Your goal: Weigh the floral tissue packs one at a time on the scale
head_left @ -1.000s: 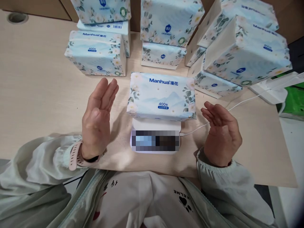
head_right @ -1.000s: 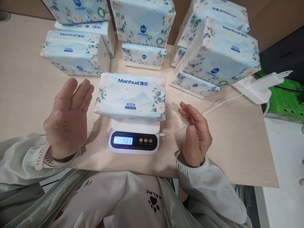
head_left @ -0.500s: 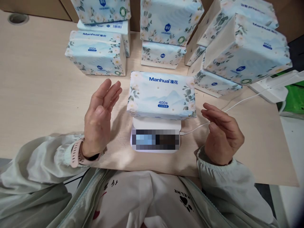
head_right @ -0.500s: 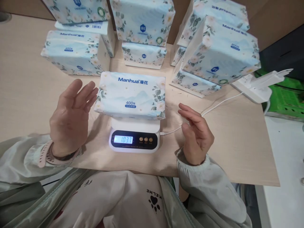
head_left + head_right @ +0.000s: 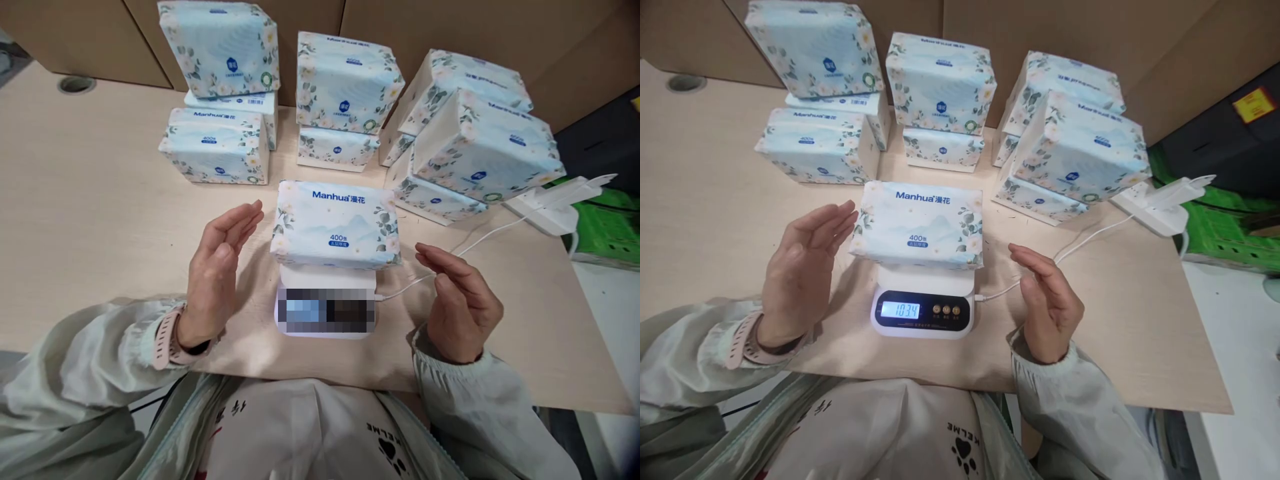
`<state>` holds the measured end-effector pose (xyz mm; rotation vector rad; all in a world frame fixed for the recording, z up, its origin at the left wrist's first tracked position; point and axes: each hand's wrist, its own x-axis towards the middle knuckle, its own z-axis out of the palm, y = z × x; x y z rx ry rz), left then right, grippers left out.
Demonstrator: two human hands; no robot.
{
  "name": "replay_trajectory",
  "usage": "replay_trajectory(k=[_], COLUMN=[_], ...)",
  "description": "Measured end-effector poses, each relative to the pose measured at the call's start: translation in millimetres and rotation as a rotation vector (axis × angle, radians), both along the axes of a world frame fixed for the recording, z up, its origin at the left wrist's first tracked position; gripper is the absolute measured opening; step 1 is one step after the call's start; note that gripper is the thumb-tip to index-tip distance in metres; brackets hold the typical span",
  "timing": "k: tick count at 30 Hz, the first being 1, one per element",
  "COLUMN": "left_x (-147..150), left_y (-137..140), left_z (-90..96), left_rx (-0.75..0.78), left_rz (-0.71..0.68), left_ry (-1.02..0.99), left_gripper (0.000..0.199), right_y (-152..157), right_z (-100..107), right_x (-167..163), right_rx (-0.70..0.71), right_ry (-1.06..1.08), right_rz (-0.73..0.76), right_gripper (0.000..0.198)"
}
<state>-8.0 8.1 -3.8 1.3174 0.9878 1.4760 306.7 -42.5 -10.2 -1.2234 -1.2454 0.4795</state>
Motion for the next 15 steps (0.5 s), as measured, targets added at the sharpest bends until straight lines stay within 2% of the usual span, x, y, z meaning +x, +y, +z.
replay_trajectory(k=[4, 7, 11, 15], left_x=[2.1, -3.0, -10.0, -1.9], left_y=[-1.9, -0.2, 3.5, 1.3], left_z=[1.8, -1.6, -4.7, 7.0], left_rx=[0.009, 0.000, -0.015, -0.023], left_rz=[0.031, 0.005, -0.070, -0.196], left_ry=[-0.023, 0.026, 0.154, 0.254], left_gripper=[0.026, 0.028, 0.039, 0.047], right_y=[-2.2, -2.0, 3.4, 14.2], right_z=[-4.7, -5.1, -0.1, 1.8], right_x=[2.8, 7.5, 8.7, -2.8], right_rx=[0.009, -0.036, -0.173, -0.219], right_ry=[-0.015, -0.113, -0.276, -0.372], right_rz=[0.033, 0.113, 0.379, 0.618], right_gripper=[0.030, 0.041, 0.076, 0.097])
